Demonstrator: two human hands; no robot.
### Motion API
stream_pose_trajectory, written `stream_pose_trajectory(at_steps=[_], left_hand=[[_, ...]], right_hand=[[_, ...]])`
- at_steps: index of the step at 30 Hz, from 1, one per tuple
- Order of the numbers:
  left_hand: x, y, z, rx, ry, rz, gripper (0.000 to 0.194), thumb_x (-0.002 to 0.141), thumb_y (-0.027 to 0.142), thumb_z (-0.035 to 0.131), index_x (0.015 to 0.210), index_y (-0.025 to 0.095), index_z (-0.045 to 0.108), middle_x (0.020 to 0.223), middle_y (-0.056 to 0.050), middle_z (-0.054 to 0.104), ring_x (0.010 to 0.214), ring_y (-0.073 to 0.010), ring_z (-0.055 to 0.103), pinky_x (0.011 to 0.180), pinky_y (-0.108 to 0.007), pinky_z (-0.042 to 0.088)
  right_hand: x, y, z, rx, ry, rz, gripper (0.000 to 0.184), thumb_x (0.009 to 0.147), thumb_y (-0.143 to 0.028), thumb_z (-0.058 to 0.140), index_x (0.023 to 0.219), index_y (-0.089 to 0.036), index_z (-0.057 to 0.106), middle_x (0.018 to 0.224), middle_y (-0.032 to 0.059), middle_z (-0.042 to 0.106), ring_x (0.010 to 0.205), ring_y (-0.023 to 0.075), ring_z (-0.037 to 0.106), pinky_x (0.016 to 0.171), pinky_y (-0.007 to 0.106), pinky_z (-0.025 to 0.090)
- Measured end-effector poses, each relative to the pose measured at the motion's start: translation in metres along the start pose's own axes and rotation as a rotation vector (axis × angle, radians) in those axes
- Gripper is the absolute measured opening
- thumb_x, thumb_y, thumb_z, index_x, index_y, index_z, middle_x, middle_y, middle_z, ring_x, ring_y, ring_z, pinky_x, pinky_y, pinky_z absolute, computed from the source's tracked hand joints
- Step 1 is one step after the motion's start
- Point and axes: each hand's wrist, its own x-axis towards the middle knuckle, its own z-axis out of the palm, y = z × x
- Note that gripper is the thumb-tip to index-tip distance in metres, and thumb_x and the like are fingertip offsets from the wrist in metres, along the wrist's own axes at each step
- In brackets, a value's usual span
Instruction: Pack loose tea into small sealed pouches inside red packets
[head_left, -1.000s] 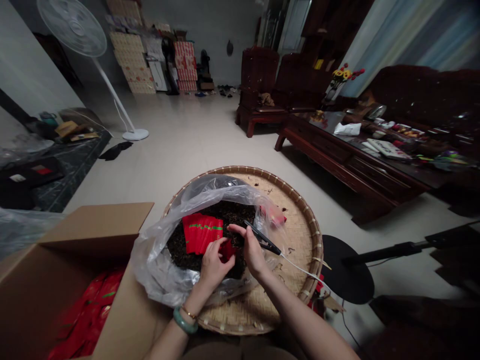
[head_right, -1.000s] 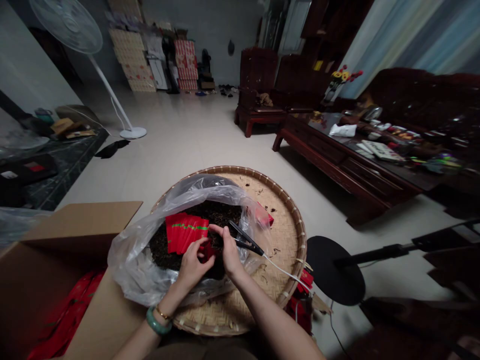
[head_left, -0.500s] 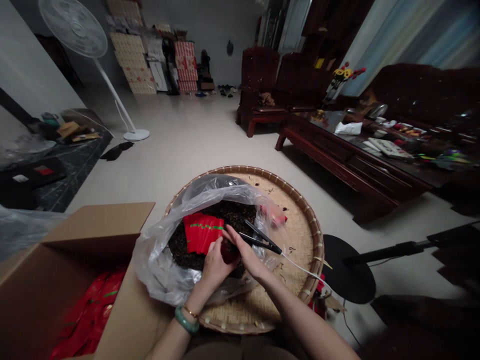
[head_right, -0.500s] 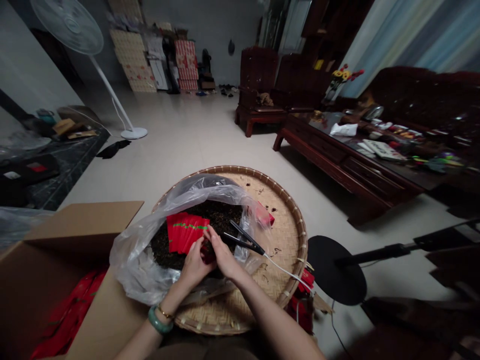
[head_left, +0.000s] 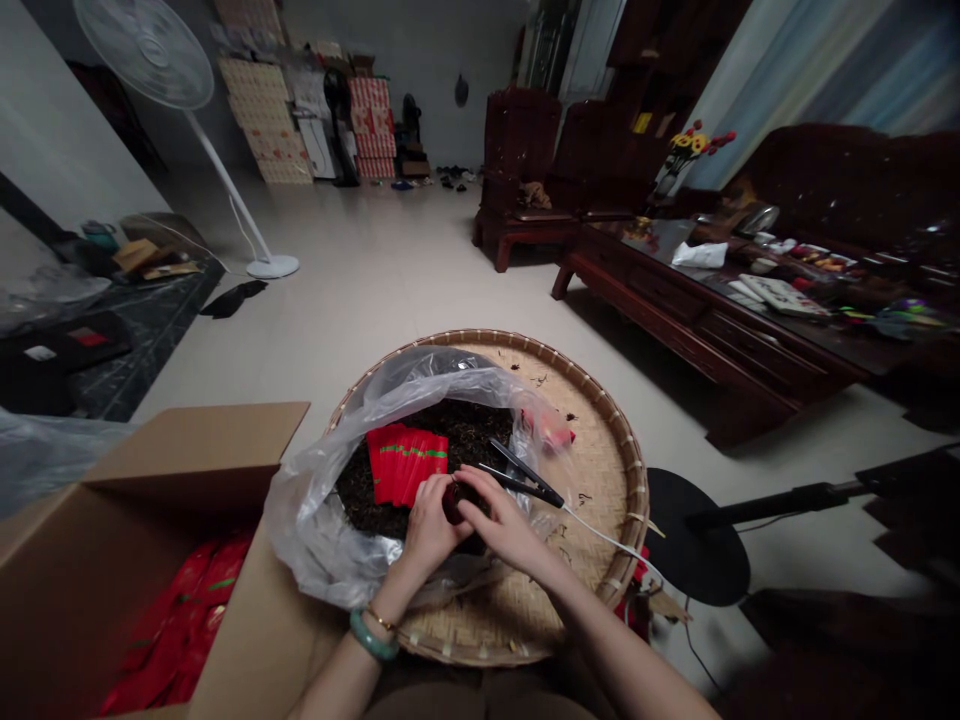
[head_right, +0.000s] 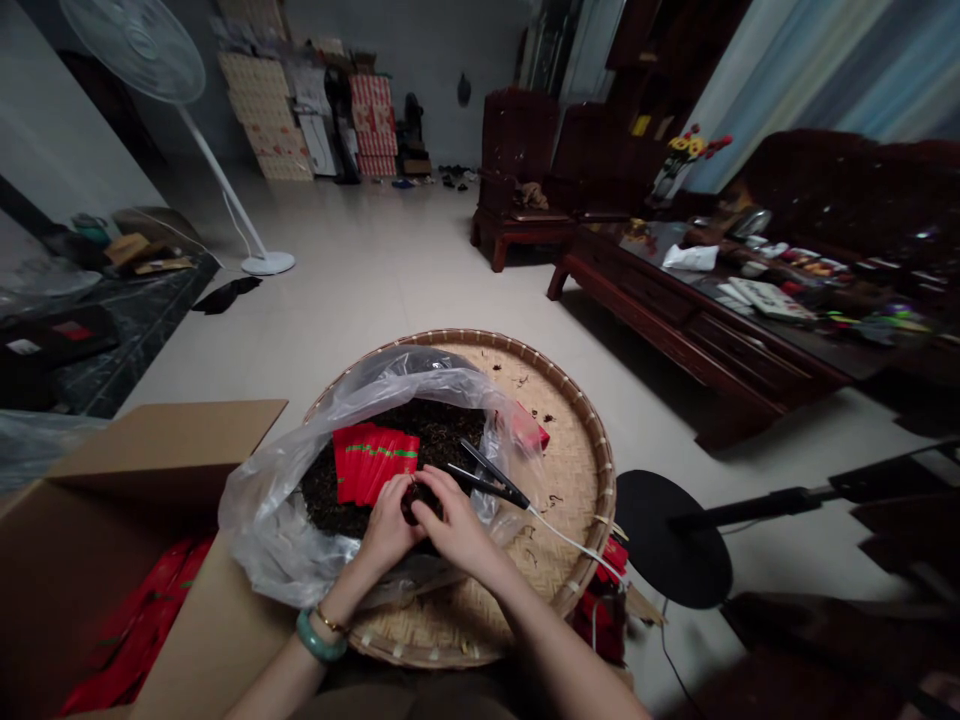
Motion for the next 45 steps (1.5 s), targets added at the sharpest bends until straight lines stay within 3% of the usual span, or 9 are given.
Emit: stream_pose_trajectory(at_steps=[4, 10, 17, 22, 25, 28, 32, 40, 45], left_hand=[[-0.002, 0.000, 0.001, -0.065, -0.051, -0.041, 0.041, 0.064, 0.015, 0.062, 0.105, 0.018, 0.054, 0.103, -0.009, 0.062, 0.097, -0.0252, 0.058, 0.085, -0.043, 0.048], [-0.003, 0.004, -0.001, -0.046, -0.069, -0.055, 0.043, 0.064, 0.018, 0.065, 0.105, 0.018, 0.054, 0.101, -0.009, 0.062, 0.096, -0.0255, 0.059, 0.083, -0.042, 0.049], [-0.003, 0.005, -0.002, -0.031, -0.077, -0.031, 0.038, 0.064, 0.019, 0.064, 0.101, 0.019, 0.054, 0.094, -0.007, 0.063, 0.089, -0.0246, 0.060, 0.077, -0.039, 0.050], [-0.004, 0.000, -0.002, -0.075, -0.036, -0.055, 0.046, 0.064, 0.024, 0.066, 0.108, 0.019, 0.051, 0.101, -0.008, 0.064, 0.094, -0.0245, 0.061, 0.084, -0.041, 0.049], [-0.002, -0.001, -0.004, -0.122, -0.025, -0.097, 0.044, 0.065, 0.024, 0.066, 0.106, 0.019, 0.051, 0.101, -0.008, 0.064, 0.094, -0.0235, 0.062, 0.085, -0.040, 0.049], [-0.001, 0.000, -0.009, -0.152, 0.025, -0.130, 0.042, 0.065, 0.027, 0.067, 0.103, 0.018, 0.051, 0.101, -0.008, 0.064, 0.095, -0.0229, 0.062, 0.087, -0.040, 0.049], [-0.001, 0.000, -0.013, -0.187, 0.083, -0.144, 0.044, 0.067, 0.030, 0.068, 0.105, 0.018, 0.050, 0.101, -0.008, 0.064, 0.097, -0.0223, 0.062, 0.089, -0.040, 0.047], [-0.002, -0.005, -0.012, -0.186, 0.058, -0.133, 0.050, 0.066, 0.028, 0.070, 0.110, 0.018, 0.049, 0.103, -0.008, 0.063, 0.098, -0.0239, 0.061, 0.089, -0.042, 0.047], [0.000, -0.001, -0.013, -0.162, 0.014, -0.125, 0.051, 0.066, 0.026, 0.070, 0.112, 0.019, 0.049, 0.101, -0.007, 0.063, 0.096, -0.0230, 0.061, 0.088, -0.040, 0.046]], right_hand=[[-0.005, -0.005, -0.002, -0.324, -0.032, -0.148, 0.035, 0.077, -0.017, 0.057, 0.110, -0.029, 0.064, 0.113, 0.0065, 0.056, 0.107, 0.0224, 0.050, 0.098, 0.041, 0.037], [0.001, -0.010, -0.007, -0.505, -0.018, -0.198, 0.033, 0.080, -0.011, 0.048, 0.103, -0.026, 0.066, 0.093, 0.0061, 0.053, 0.087, 0.0191, 0.053, 0.080, 0.034, 0.046], [0.000, -0.009, -0.002, -0.379, -0.052, -0.209, 0.044, 0.076, -0.009, 0.048, 0.112, -0.030, 0.061, 0.099, 0.0049, 0.064, 0.091, 0.0213, 0.056, 0.086, 0.039, 0.044], [0.007, 0.002, -0.019, -0.139, 0.128, -0.132, 0.039, 0.072, -0.010, 0.050, 0.104, -0.027, 0.066, 0.094, 0.0029, 0.066, 0.088, 0.0210, 0.058, 0.089, 0.038, 0.042], [0.011, 0.021, -0.029, -0.337, -0.023, -0.037, 0.031, 0.066, -0.007, 0.054, 0.088, -0.024, 0.069, 0.086, 0.0040, 0.066, 0.083, 0.0210, 0.058, 0.087, 0.036, 0.042], [0.012, 0.039, -0.025, -0.673, -0.226, 0.016, 0.039, 0.060, -0.004, 0.060, 0.094, -0.021, 0.066, 0.094, 0.0067, 0.065, 0.090, 0.0239, 0.057, 0.084, 0.035, 0.042], [0.014, 0.049, -0.009, -0.937, -0.300, 0.051, 0.033, 0.060, -0.003, 0.061, 0.090, -0.017, 0.066, 0.093, 0.0102, 0.063, 0.087, 0.0242, 0.058, 0.075, 0.032, 0.043], [0.027, 0.052, -0.016, -0.832, -0.221, 0.074, 0.012, 0.065, -0.007, 0.059, 0.072, -0.016, 0.065, 0.074, 0.0046, 0.064, 0.069, 0.0166, 0.059, 0.063, 0.025, 0.042], [0.028, 0.029, -0.034, -0.637, -0.119, 0.086, 0.014, 0.070, -0.013, 0.056, 0.081, -0.016, 0.065, 0.059, -0.0015, 0.061, 0.052, 0.0103, 0.055, 0.050, 0.019, 0.040]])
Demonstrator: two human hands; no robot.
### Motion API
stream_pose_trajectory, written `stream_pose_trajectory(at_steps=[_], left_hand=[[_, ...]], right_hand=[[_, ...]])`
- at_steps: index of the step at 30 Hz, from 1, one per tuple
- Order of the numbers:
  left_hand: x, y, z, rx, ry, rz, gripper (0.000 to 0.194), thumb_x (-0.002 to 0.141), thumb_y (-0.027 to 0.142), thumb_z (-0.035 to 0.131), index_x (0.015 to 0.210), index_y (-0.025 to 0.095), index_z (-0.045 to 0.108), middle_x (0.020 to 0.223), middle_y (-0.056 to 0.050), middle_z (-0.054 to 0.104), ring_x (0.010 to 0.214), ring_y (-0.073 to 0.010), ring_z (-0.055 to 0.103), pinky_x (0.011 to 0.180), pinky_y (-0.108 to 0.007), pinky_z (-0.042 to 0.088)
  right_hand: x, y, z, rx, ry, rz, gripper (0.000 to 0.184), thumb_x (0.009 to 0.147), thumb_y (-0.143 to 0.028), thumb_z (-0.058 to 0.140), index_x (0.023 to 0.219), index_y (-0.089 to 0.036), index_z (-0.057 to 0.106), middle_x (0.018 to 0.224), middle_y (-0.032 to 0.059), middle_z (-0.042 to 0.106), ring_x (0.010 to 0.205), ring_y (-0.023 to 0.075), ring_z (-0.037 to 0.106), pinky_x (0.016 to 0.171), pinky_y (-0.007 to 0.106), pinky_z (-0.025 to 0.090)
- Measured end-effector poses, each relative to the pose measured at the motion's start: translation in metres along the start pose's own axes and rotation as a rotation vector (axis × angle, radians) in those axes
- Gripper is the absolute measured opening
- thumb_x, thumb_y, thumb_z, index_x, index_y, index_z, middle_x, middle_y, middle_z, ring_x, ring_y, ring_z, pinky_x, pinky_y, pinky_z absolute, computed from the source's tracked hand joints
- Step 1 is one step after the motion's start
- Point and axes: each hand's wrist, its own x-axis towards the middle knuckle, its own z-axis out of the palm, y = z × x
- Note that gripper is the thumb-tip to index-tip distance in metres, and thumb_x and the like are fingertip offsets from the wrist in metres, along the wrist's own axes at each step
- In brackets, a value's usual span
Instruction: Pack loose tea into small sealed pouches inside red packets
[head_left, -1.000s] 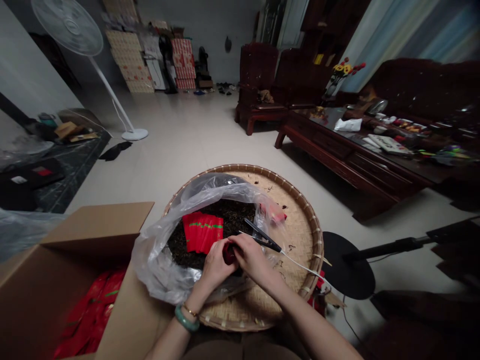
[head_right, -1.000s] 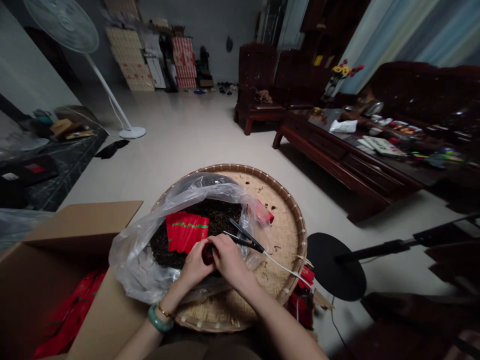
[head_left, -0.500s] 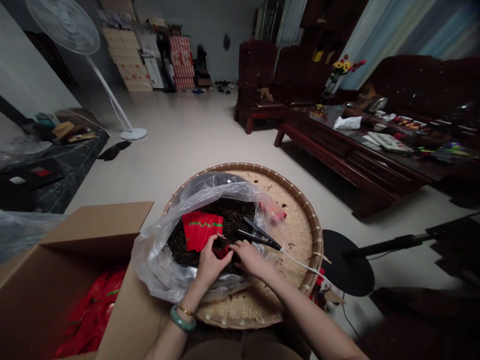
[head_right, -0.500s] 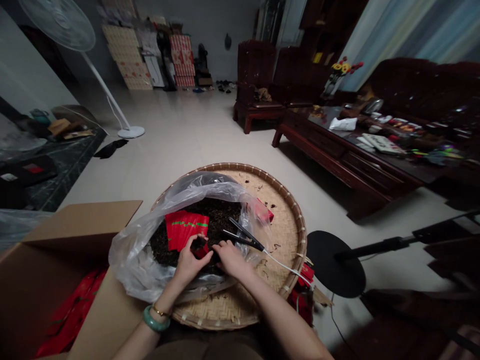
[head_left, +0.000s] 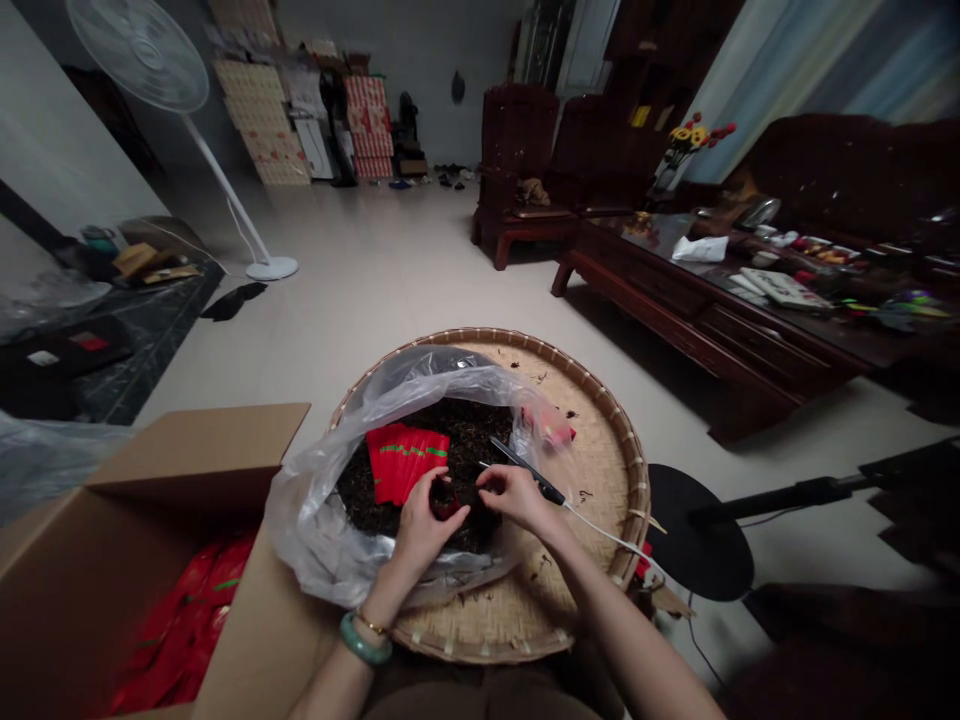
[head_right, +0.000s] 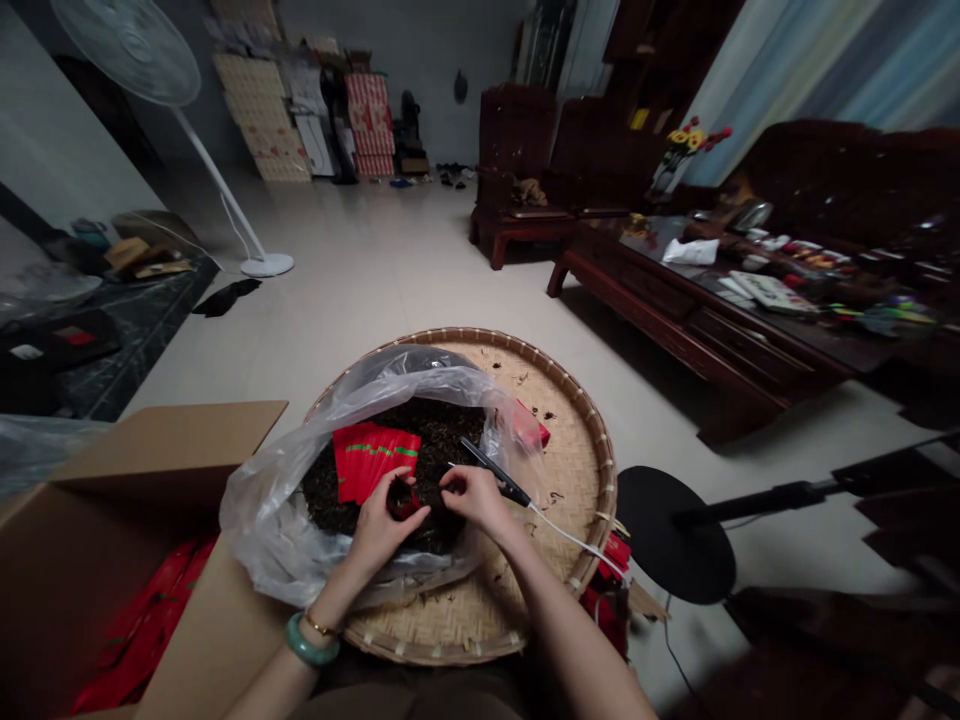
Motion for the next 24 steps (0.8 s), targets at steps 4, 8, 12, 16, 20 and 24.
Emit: stream_pose_trajectory(at_steps=[4, 8, 12, 16, 20, 24], left_hand=[[0.001, 0.002, 0.003, 0.034, -0.016, 0.006, 0.052, 0.066, 0.026, 0.069, 0.113, 0.018, 0.049, 0.103, -0.009, 0.063, 0.097, -0.0238, 0.061, 0.088, -0.040, 0.046], [0.002, 0.002, 0.004, 0.031, -0.028, 0.013, 0.052, 0.066, 0.028, 0.069, 0.114, 0.019, 0.049, 0.109, -0.010, 0.062, 0.100, -0.0250, 0.059, 0.088, -0.041, 0.046], [0.002, 0.001, 0.004, 0.024, -0.044, 0.027, 0.053, 0.068, 0.029, 0.069, 0.115, 0.019, 0.047, 0.106, -0.009, 0.061, 0.099, -0.0246, 0.059, 0.088, -0.041, 0.045], [0.001, -0.001, 0.005, 0.021, -0.049, 0.018, 0.054, 0.066, 0.025, 0.068, 0.115, 0.018, 0.047, 0.112, -0.011, 0.059, 0.103, -0.0258, 0.057, 0.090, -0.043, 0.044], [-0.001, -0.001, 0.006, 0.022, -0.039, 0.016, 0.052, 0.066, 0.017, 0.064, 0.115, 0.015, 0.048, 0.110, -0.013, 0.060, 0.101, -0.0252, 0.058, 0.090, -0.042, 0.045], [-0.002, -0.001, 0.005, 0.039, -0.025, 0.028, 0.051, 0.065, 0.018, 0.065, 0.115, 0.015, 0.050, 0.106, -0.011, 0.062, 0.097, -0.0247, 0.060, 0.087, -0.041, 0.047]], right_hand=[[-0.010, -0.033, -0.017, 0.353, 0.097, -0.068, 0.017, 0.070, -0.023, 0.059, 0.084, -0.016, 0.065, 0.063, -0.0010, 0.062, 0.052, 0.0096, 0.055, 0.048, 0.019, 0.042], [-0.015, -0.060, -0.017, 0.434, 0.092, -0.135, 0.029, 0.067, -0.018, 0.061, 0.096, -0.018, 0.064, 0.085, 0.0026, 0.067, 0.067, 0.0121, 0.061, 0.055, 0.021, 0.048], [-0.019, -0.063, -0.017, 0.383, 0.167, -0.161, 0.025, 0.074, -0.018, 0.057, 0.099, -0.019, 0.063, 0.090, 0.0041, 0.065, 0.073, 0.0135, 0.062, 0.063, 0.024, 0.051], [-0.028, -0.059, -0.014, 0.072, 0.079, -0.306, 0.032, 0.074, -0.020, 0.065, 0.106, -0.023, 0.062, 0.097, 0.0047, 0.059, 0.085, 0.0160, 0.058, 0.073, 0.027, 0.049], [-0.031, -0.056, -0.001, -0.112, 0.022, -0.358, 0.029, 0.077, -0.016, 0.063, 0.106, -0.024, 0.063, 0.100, 0.0054, 0.054, 0.080, 0.0143, 0.057, 0.071, 0.026, 0.048], [-0.023, -0.054, 0.004, -0.027, 0.090, -0.331, 0.011, 0.080, -0.015, 0.060, 0.086, -0.020, 0.069, 0.082, 0.0032, 0.059, 0.074, 0.0138, 0.058, 0.067, 0.025, 0.046]])
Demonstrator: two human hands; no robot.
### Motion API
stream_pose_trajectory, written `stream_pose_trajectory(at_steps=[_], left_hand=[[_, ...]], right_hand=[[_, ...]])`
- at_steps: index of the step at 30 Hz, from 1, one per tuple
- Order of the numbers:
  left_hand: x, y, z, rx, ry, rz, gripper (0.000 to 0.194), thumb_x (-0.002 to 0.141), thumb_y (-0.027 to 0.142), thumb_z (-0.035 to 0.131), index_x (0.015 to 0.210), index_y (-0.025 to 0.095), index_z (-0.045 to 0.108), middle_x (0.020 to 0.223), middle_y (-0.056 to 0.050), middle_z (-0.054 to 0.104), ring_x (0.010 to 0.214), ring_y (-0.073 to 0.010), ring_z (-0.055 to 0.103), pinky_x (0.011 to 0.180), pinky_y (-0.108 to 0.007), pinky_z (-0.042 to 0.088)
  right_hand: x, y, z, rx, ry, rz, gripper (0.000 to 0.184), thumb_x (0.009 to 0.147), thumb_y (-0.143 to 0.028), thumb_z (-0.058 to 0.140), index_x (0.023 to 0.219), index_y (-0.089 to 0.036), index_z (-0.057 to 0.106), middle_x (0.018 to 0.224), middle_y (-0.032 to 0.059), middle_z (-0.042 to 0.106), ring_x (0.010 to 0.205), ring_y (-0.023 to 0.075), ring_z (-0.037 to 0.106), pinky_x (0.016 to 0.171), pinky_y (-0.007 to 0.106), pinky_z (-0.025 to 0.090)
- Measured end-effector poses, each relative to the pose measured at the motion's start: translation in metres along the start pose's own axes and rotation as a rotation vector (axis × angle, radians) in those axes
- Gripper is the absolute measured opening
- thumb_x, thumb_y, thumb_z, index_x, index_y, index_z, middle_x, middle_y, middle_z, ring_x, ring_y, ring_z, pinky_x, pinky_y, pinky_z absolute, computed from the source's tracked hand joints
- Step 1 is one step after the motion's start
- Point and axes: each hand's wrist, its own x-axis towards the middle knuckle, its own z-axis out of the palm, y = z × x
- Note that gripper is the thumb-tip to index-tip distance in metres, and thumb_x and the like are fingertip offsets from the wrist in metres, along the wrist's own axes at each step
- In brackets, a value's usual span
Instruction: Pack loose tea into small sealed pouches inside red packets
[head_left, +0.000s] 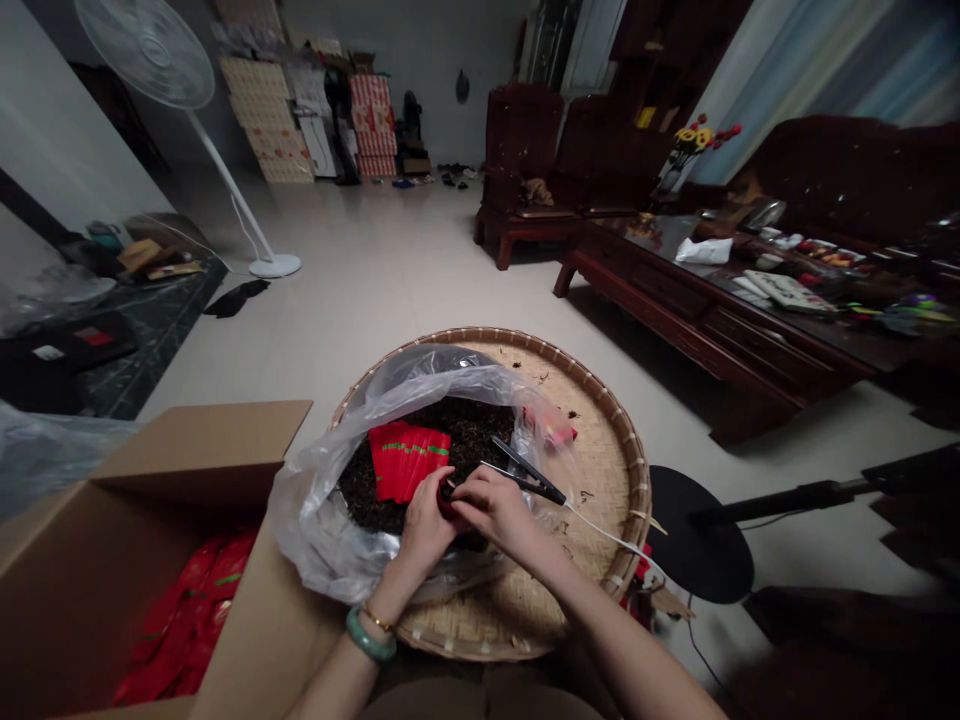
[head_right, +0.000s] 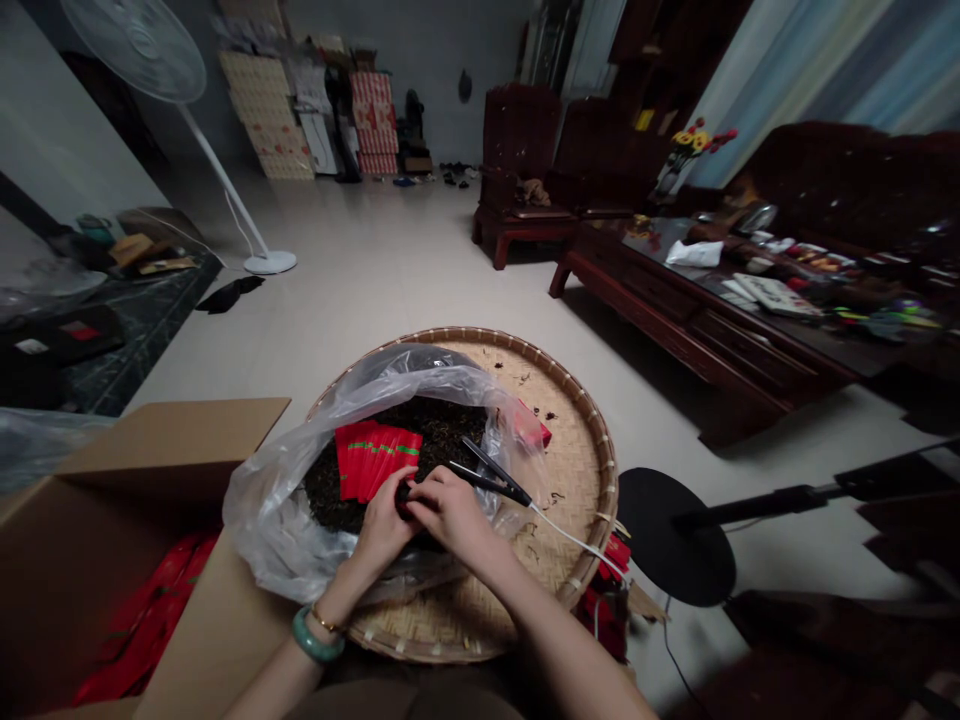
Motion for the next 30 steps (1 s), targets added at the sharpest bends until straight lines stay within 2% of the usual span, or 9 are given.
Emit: stream_pose_trajectory(at_steps=[5, 9, 13, 16, 19, 22, 25, 27, 30], left_hand=[[-0.001, -0.001, 0.000, 0.011, 0.021, 0.006, 0.052, 0.063, 0.020, 0.067, 0.113, 0.017, 0.052, 0.109, -0.010, 0.062, 0.101, -0.0255, 0.059, 0.088, -0.040, 0.047], [-0.002, 0.000, -0.002, -0.012, 0.008, 0.019, 0.051, 0.064, 0.019, 0.066, 0.113, 0.016, 0.051, 0.112, -0.011, 0.061, 0.103, -0.0250, 0.059, 0.090, -0.040, 0.046], [-0.002, 0.002, -0.003, -0.024, -0.009, 0.004, 0.052, 0.064, 0.018, 0.066, 0.114, 0.016, 0.050, 0.105, -0.010, 0.062, 0.095, -0.0229, 0.060, 0.084, -0.038, 0.049], [-0.003, 0.004, -0.004, -0.024, -0.006, -0.015, 0.052, 0.063, 0.015, 0.065, 0.113, 0.016, 0.051, 0.089, -0.005, 0.061, 0.083, -0.0201, 0.061, 0.077, -0.035, 0.050], [-0.003, 0.007, -0.007, -0.036, -0.019, 0.005, 0.049, 0.063, 0.015, 0.066, 0.110, 0.018, 0.055, 0.089, -0.004, 0.061, 0.084, -0.0201, 0.060, 0.077, -0.034, 0.050], [-0.003, 0.005, -0.012, -0.050, -0.113, -0.005, 0.040, 0.064, 0.016, 0.066, 0.104, 0.019, 0.060, 0.096, -0.006, 0.065, 0.090, -0.0218, 0.060, 0.080, -0.034, 0.048], [-0.002, 0.001, -0.018, -0.086, -0.269, -0.108, 0.025, 0.066, 0.022, 0.067, 0.090, 0.016, 0.066, 0.082, -0.003, 0.069, 0.079, -0.0209, 0.062, 0.072, -0.030, 0.049], [-0.001, -0.002, -0.022, -0.179, -0.378, -0.183, 0.021, 0.065, 0.023, 0.068, 0.083, 0.014, 0.068, 0.075, -0.002, 0.069, 0.072, -0.0194, 0.063, 0.068, -0.028, 0.049], [0.002, -0.002, -0.026, -0.359, -0.488, -0.270, 0.024, 0.060, 0.018, 0.070, 0.082, 0.012, 0.068, 0.080, -0.002, 0.071, 0.074, -0.0192, 0.064, 0.071, -0.028, 0.049]], right_hand=[[0.005, -0.003, -0.007, 0.018, 0.058, 0.019, 0.016, 0.078, -0.009, 0.059, 0.086, -0.019, 0.069, 0.079, 0.0035, 0.064, 0.073, 0.0142, 0.060, 0.067, 0.025, 0.047], [0.002, -0.013, -0.011, 0.044, 0.011, -0.071, 0.021, 0.080, -0.008, 0.056, 0.093, -0.020, 0.067, 0.088, 0.0042, 0.067, 0.081, 0.0152, 0.060, 0.074, 0.028, 0.047], [-0.004, -0.016, -0.016, -0.099, 0.018, -0.094, 0.022, 0.079, -0.017, 0.062, 0.100, -0.023, 0.065, 0.095, 0.0059, 0.063, 0.090, 0.0185, 0.055, 0.080, 0.033, 0.045], [-0.009, -0.008, -0.016, -0.237, -0.085, -0.072, 0.019, 0.078, -0.019, 0.063, 0.096, -0.023, 0.067, 0.095, 0.0066, 0.059, 0.087, 0.0182, 0.054, 0.073, 0.029, 0.045], [-0.014, 0.003, -0.012, -0.251, -0.134, -0.039, 0.017, 0.083, -0.013, 0.055, 0.090, -0.020, 0.068, 0.086, 0.0048, 0.060, 0.074, 0.0139, 0.056, 0.064, 0.023, 0.044], [-0.016, 0.008, -0.012, -0.175, -0.103, -0.059, 0.019, 0.085, -0.012, 0.051, 0.090, -0.018, 0.068, 0.088, 0.0059, 0.062, 0.074, 0.0137, 0.059, 0.065, 0.023, 0.046], [-0.013, 0.010, -0.020, -0.067, -0.086, -0.067, 0.017, 0.085, -0.014, 0.053, 0.090, -0.019, 0.068, 0.088, 0.0061, 0.066, 0.078, 0.0151, 0.061, 0.069, 0.025, 0.048], [-0.010, 0.013, -0.028, 0.004, -0.088, -0.024, 0.014, 0.083, -0.019, 0.057, 0.088, -0.019, 0.069, 0.083, 0.0051, 0.068, 0.075, 0.0155, 0.062, 0.069, 0.026, 0.049], [-0.003, 0.023, -0.040, 0.168, -0.092, 0.137, 0.016, 0.083, -0.026, 0.057, 0.088, -0.018, 0.070, 0.075, 0.0039, 0.068, 0.064, 0.0147, 0.063, 0.061, 0.026, 0.050]])
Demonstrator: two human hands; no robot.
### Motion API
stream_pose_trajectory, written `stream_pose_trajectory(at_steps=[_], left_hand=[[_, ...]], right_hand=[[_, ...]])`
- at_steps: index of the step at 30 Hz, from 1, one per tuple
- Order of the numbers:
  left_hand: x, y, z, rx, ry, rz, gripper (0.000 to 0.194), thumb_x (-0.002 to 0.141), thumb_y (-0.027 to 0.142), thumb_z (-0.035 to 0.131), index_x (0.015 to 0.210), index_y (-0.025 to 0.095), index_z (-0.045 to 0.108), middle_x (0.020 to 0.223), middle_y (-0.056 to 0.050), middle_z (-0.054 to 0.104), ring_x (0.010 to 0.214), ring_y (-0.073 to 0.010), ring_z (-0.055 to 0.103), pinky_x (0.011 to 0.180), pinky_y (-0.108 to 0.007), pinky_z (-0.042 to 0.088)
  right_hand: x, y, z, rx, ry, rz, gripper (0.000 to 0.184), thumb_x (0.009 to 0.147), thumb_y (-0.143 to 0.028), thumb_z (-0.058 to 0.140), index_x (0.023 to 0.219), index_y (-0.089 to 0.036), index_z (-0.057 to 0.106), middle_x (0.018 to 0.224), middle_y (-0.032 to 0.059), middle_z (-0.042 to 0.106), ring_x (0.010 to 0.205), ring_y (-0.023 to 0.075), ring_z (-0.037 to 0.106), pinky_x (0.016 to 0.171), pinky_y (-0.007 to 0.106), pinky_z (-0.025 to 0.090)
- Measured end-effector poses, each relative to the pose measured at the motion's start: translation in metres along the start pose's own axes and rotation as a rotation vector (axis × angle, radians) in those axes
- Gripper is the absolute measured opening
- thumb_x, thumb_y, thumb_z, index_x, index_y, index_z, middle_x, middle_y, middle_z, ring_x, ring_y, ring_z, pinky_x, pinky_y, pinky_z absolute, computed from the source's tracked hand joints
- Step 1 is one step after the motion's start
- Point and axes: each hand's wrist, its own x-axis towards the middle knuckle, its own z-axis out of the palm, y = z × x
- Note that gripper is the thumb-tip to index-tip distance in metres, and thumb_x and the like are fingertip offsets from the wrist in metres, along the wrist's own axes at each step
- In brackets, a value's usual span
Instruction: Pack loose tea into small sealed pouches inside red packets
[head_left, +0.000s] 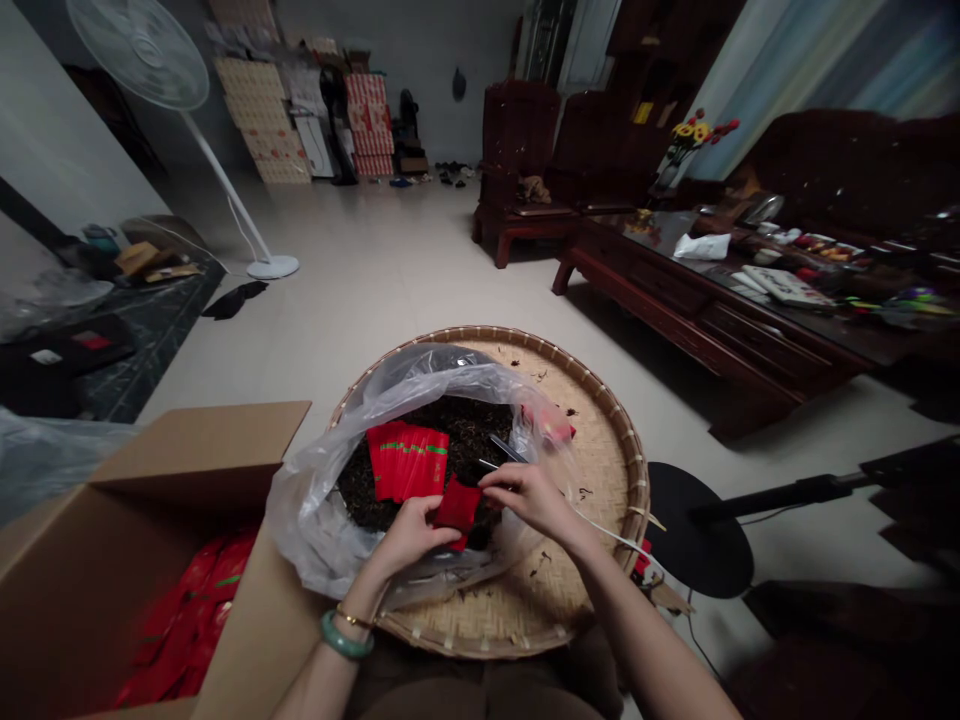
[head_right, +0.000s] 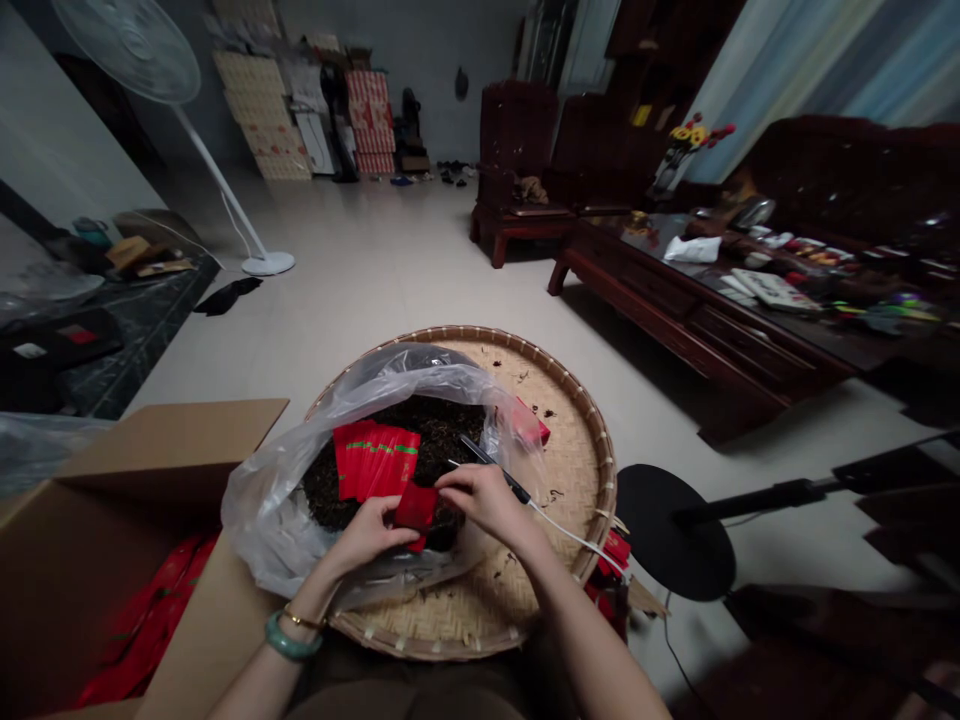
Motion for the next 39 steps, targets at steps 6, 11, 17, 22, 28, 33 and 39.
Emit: stream_pose_trajectory(at_steps=[6, 11, 17, 22, 28, 33, 39], left_hand=[[0.002, 0.007, -0.002, -0.150, 0.094, -0.109, 0.032, 0.056, 0.019, 0.070, 0.087, 0.012, 0.067, 0.085, -0.005, 0.073, 0.076, -0.0212, 0.066, 0.074, -0.034, 0.052], [0.003, 0.013, 0.001, -0.153, 0.024, -0.090, 0.030, 0.056, 0.016, 0.070, 0.085, 0.009, 0.067, 0.080, -0.005, 0.072, 0.073, -0.0197, 0.064, 0.072, -0.032, 0.050], [0.000, 0.018, -0.001, -0.148, -0.052, -0.070, 0.026, 0.058, 0.015, 0.069, 0.084, 0.009, 0.068, 0.076, -0.003, 0.070, 0.068, -0.0170, 0.061, 0.065, -0.026, 0.047], [0.001, 0.022, -0.003, -0.111, -0.036, -0.036, 0.029, 0.059, 0.015, 0.069, 0.087, 0.010, 0.067, 0.081, -0.003, 0.070, 0.074, -0.0185, 0.062, 0.069, -0.027, 0.048], [0.000, 0.024, 0.005, -0.119, -0.040, -0.045, 0.032, 0.057, 0.014, 0.070, 0.088, 0.012, 0.066, 0.084, -0.003, 0.071, 0.079, -0.0200, 0.063, 0.074, -0.030, 0.048], [-0.002, 0.026, 0.011, -0.234, -0.020, -0.085, 0.034, 0.065, 0.034, 0.070, 0.090, 0.010, 0.065, 0.081, -0.005, 0.070, 0.074, -0.0181, 0.063, 0.069, -0.028, 0.048], [0.001, 0.022, 0.014, -0.272, -0.033, -0.106, 0.037, 0.064, 0.040, 0.071, 0.085, 0.010, 0.065, 0.076, -0.005, 0.070, 0.068, -0.0178, 0.063, 0.065, -0.028, 0.047]], right_hand=[[0.007, 0.001, -0.011, -0.090, 0.086, -0.028, 0.019, 0.079, -0.030, 0.063, 0.092, -0.020, 0.070, 0.102, 0.0089, 0.064, 0.094, 0.0206, 0.060, 0.083, 0.035, 0.048], [0.013, -0.009, 0.005, -0.143, 0.022, -0.157, 0.021, 0.078, -0.032, 0.065, 0.095, -0.020, 0.066, 0.108, 0.0084, 0.057, 0.096, 0.0180, 0.056, 0.080, 0.030, 0.046], [0.021, -0.004, 0.002, -0.167, -0.039, -0.184, 0.030, 0.084, -0.036, 0.058, 0.061, -0.016, 0.055, 0.077, 0.0030, 0.059, 0.073, 0.0141, 0.054, 0.066, 0.026, 0.042], [0.019, -0.004, 0.003, -0.075, 0.062, -0.122, 0.025, 0.083, -0.036, 0.058, 0.067, -0.017, 0.055, 0.077, 0.0022, 0.057, 0.069, 0.0127, 0.052, 0.064, 0.024, 0.041], [0.020, 0.000, 0.020, -0.019, 0.053, 0.085, 0.021, 0.067, -0.034, 0.071, 0.074, -0.017, 0.060, 0.064, -0.0044, 0.053, 0.059, 0.0100, 0.047, 0.054, 0.020, 0.036], [0.024, 0.011, 0.028, 0.052, 0.047, 0.119, 0.031, 0.070, -0.032, 0.068, 0.050, -0.015, 0.051, 0.051, -0.0063, 0.042, 0.052, 0.0074, 0.038, 0.048, 0.019, 0.028], [0.025, 0.010, 0.025, 0.078, 0.044, 0.132, 0.025, 0.074, -0.037, 0.065, 0.064, -0.014, 0.063, 0.059, -0.0034, 0.056, 0.055, 0.0090, 0.047, 0.050, 0.019, 0.033]])
